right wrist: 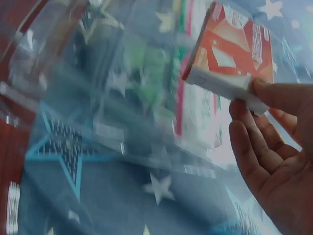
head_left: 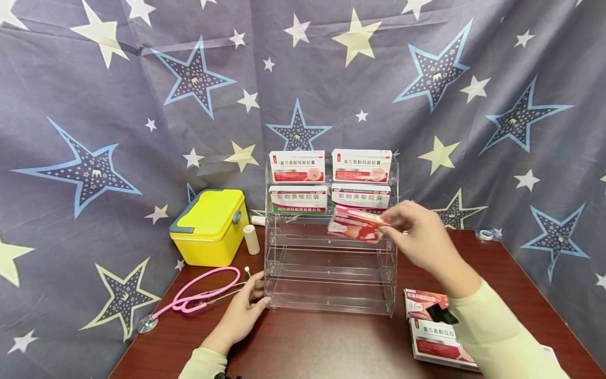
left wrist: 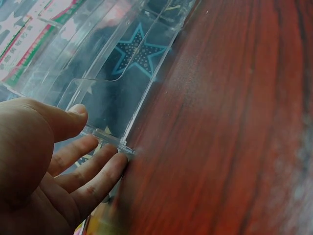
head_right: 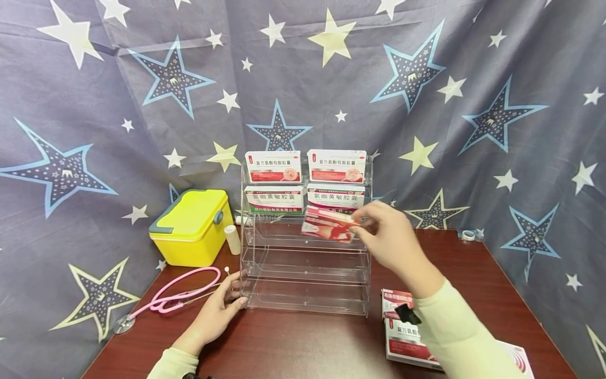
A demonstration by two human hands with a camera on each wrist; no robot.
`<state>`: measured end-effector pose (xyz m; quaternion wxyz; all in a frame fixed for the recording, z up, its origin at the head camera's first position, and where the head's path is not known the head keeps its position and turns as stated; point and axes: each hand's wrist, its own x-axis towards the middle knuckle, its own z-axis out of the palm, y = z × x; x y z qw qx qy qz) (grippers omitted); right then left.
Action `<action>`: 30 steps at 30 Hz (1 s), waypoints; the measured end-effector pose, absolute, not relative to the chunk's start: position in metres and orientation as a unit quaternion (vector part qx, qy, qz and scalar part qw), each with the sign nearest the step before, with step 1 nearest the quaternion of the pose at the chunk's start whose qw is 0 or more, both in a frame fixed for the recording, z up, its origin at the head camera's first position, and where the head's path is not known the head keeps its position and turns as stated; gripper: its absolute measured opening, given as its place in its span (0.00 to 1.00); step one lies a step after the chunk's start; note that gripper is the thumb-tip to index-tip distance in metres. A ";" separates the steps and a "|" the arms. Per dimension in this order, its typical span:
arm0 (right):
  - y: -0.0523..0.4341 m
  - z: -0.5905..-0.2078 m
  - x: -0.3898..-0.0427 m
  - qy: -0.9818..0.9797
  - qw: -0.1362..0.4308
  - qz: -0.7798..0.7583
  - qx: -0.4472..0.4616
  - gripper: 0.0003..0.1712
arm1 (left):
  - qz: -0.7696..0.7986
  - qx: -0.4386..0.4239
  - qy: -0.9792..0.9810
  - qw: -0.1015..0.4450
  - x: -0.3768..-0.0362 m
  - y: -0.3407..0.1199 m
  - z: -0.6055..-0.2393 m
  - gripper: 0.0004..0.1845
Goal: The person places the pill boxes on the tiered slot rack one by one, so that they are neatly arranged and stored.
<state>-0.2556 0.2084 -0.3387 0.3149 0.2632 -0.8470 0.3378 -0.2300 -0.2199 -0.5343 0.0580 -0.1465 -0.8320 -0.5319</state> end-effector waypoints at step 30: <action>0.086 -0.374 -0.310 -0.872 0.217 0.356 0.255 0.07 | -0.529 -0.142 -0.834 0.055 -0.229 -0.220 -0.531 0.35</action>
